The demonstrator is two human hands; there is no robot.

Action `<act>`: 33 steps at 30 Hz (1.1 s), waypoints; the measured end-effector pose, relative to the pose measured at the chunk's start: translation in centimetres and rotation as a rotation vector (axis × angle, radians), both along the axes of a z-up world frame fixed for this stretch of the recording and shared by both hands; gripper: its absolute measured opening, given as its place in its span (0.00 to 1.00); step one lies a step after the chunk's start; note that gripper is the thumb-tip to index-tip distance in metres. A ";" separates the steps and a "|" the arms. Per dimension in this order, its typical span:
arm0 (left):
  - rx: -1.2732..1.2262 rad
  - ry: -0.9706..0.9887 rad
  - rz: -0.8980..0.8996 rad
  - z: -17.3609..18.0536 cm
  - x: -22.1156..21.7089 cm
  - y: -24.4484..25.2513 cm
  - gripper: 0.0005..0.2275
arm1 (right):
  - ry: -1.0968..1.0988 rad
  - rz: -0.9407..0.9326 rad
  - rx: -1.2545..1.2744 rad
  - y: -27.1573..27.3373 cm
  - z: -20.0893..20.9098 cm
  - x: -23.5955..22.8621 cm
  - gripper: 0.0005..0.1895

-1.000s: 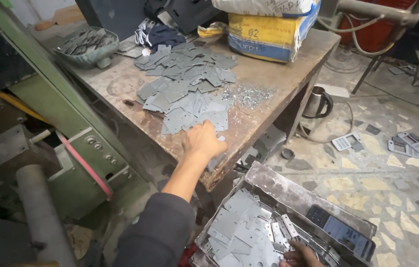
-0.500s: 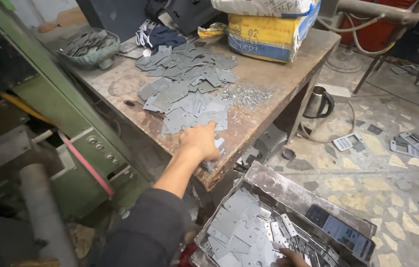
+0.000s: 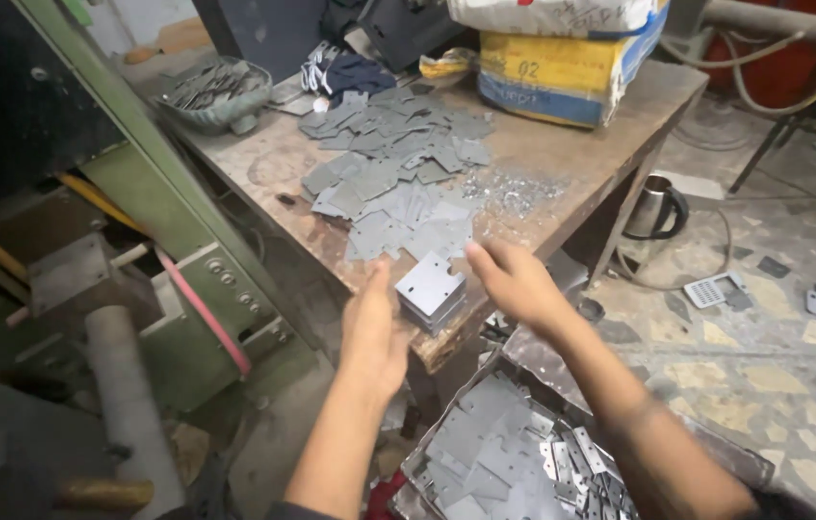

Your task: The person sorts small, grey metal plates from a tray, stacking them into neat piles on a nearby workbench. They handle the parts by hand, picking them up and arranging them. Later, they pick up a larger white plastic vent-like object from a separate bin and hold it up to the camera.

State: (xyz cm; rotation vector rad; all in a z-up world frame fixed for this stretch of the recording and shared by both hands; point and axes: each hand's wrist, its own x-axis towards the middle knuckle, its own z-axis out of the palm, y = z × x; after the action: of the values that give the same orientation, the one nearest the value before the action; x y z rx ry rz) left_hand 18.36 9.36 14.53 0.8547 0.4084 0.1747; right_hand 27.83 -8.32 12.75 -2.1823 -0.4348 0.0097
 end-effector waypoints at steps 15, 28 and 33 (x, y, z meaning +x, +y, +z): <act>-0.348 -0.066 -0.137 1.0 2.8 -2.0 0.28 | 0.589 0.195 -0.122 5.7 2.2 4.6 0.42; 0.468 0.139 0.095 -3.0 4.9 1.3 0.26 | 0.265 -0.036 -0.225 3.0 -1.3 4.7 0.41; 0.998 0.228 -0.405 0.0 7.8 2.8 0.35 | 0.672 -0.118 0.709 2.3 -0.4 -2.1 0.39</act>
State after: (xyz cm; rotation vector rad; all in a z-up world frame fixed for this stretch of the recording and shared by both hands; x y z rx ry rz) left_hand 26.16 12.15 14.54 1.9302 0.3409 -0.1192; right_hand 25.77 -6.02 12.34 -1.3861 0.0804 0.4431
